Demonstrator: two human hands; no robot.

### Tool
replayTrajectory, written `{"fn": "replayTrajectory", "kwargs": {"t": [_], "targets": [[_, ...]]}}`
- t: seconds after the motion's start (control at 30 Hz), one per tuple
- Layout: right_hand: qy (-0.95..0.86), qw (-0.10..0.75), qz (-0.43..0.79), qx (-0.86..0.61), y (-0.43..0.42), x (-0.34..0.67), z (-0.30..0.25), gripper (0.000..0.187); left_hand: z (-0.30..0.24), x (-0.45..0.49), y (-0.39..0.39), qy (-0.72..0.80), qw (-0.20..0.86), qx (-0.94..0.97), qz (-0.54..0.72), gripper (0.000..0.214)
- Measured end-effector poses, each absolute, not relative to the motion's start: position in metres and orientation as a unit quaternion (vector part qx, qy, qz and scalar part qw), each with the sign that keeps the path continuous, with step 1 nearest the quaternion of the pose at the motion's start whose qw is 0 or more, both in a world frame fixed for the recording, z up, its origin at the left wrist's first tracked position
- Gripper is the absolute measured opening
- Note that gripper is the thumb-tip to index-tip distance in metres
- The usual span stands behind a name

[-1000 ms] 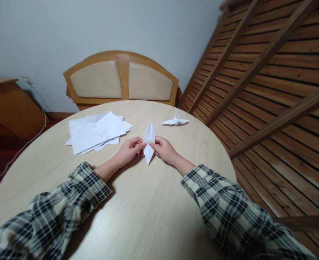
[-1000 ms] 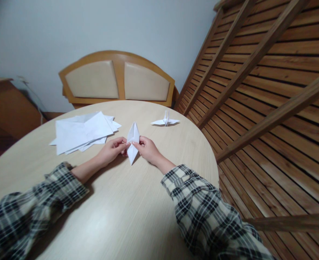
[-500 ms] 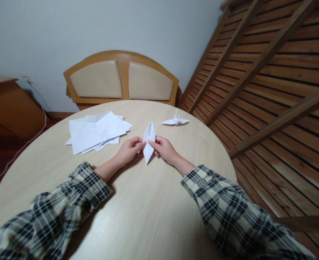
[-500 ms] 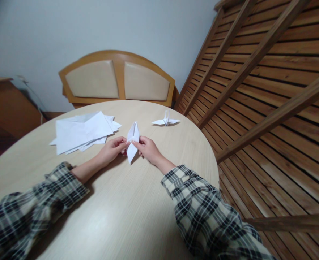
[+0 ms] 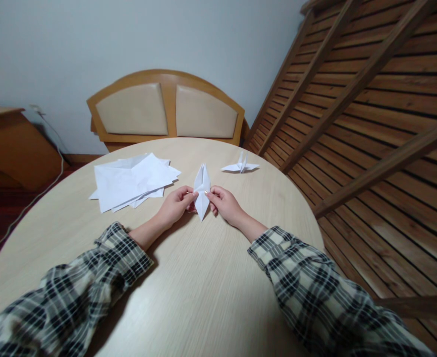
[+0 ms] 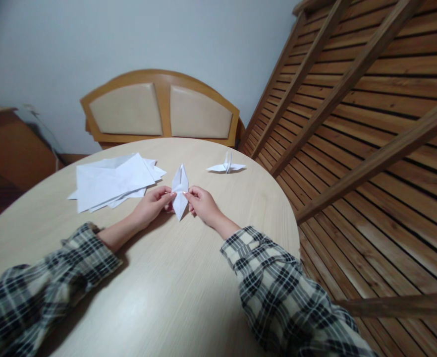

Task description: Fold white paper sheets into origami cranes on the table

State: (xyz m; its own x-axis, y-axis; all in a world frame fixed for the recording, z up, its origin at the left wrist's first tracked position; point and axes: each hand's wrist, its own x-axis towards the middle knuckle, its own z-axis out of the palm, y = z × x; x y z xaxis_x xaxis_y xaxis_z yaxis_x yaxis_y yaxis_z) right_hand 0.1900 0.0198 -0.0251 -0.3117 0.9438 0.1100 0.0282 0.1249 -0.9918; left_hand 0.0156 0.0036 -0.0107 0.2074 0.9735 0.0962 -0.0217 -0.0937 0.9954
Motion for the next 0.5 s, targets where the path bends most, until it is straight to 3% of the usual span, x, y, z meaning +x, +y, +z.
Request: {"fn": "replayTrajectory", "kwargs": {"t": [0.5], "targets": [[-0.607, 0.427, 0.558, -0.372, 0.0184, 0.1924, -0.0196, 0.027, -0.0121, 0.0129, 0.0012, 0.426, 0.486, 0.569, 0.508, 0.027]]}}
